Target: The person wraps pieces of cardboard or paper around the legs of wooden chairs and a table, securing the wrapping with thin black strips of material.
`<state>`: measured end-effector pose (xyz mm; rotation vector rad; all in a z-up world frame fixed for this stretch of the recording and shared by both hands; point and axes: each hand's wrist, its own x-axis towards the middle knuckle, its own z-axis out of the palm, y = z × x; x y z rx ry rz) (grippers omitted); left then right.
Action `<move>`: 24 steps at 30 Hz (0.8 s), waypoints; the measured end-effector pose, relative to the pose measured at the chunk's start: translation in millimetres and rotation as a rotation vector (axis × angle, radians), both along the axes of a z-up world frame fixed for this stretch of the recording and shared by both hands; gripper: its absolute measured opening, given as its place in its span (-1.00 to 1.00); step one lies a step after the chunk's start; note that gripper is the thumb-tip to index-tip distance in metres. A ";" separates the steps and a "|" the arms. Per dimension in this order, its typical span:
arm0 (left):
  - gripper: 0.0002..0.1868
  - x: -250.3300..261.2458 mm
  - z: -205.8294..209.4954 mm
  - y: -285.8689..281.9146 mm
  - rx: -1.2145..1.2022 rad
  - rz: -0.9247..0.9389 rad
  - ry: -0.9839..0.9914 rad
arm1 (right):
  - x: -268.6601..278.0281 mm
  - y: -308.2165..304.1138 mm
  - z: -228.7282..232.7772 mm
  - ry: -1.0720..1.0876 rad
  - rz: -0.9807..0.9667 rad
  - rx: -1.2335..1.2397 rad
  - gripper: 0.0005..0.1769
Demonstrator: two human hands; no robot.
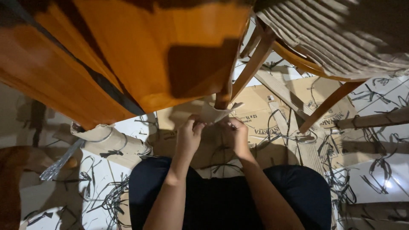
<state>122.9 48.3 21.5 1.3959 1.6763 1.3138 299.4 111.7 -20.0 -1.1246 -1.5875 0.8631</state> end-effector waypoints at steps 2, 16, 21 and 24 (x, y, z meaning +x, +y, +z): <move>-0.89 -0.3 6.8 -2.0 0.065 0.002 -0.012 | -11.3 -9.7 23.3 -0.052 -0.070 0.063 -0.89; -0.86 12.1 -2.3 11.0 0.276 0.119 -0.112 | -19.4 -23.7 46.1 0.138 -0.120 -0.038 -0.51; -0.88 10.0 17.8 -6.4 0.357 -0.003 -0.140 | -1.1 -20.0 103.0 0.297 0.016 -0.017 -0.19; -0.94 16.1 32.3 -18.5 0.304 -0.058 -0.018 | 5.3 -18.9 126.2 0.173 -0.020 -0.098 -0.19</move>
